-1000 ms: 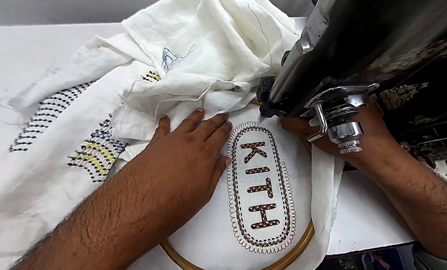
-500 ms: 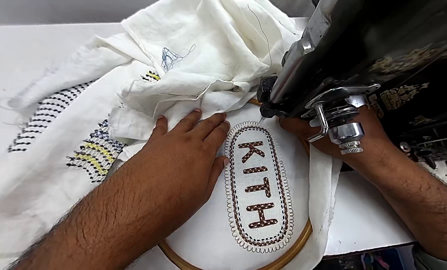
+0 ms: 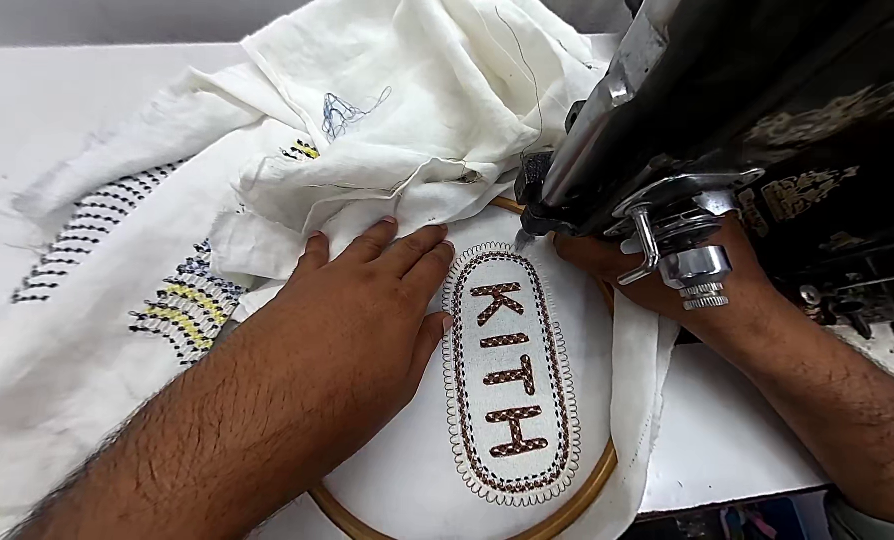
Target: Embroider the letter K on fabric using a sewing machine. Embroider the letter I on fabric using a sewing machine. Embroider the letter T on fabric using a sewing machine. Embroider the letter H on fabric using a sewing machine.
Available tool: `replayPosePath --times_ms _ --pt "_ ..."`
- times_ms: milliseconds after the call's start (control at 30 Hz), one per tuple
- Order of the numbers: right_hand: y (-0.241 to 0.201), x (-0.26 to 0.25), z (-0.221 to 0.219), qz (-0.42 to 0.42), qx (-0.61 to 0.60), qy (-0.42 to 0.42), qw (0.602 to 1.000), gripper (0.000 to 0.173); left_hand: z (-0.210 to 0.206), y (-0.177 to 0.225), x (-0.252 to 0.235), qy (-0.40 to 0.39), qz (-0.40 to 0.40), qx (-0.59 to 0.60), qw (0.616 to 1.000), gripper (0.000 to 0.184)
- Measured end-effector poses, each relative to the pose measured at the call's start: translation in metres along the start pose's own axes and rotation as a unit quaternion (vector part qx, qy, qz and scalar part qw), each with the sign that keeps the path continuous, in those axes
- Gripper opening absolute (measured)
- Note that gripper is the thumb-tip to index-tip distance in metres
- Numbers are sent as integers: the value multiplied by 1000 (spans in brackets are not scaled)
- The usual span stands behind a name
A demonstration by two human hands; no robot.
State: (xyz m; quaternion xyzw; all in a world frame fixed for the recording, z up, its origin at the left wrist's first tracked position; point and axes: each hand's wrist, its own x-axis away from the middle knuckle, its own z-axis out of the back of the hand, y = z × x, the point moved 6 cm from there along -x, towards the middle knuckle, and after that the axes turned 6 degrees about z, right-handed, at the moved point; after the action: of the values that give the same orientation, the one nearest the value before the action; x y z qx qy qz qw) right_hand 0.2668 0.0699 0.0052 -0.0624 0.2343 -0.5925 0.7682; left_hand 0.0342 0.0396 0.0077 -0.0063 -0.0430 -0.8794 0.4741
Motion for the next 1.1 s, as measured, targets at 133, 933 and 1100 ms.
replayPosePath --times_ms 133,933,1100 --pt "-2 -1 1 14 3 3 1000 18 -1 0 0 5 -2 0 1000 60" --pt "17 -1 -24 -15 -50 -15 999 21 2 -5 3 -7 4 -4 1000 59" --pt "23 -2 -28 -18 -61 -13 998 19 2 -6 2 -9 10 -6 1000 59"
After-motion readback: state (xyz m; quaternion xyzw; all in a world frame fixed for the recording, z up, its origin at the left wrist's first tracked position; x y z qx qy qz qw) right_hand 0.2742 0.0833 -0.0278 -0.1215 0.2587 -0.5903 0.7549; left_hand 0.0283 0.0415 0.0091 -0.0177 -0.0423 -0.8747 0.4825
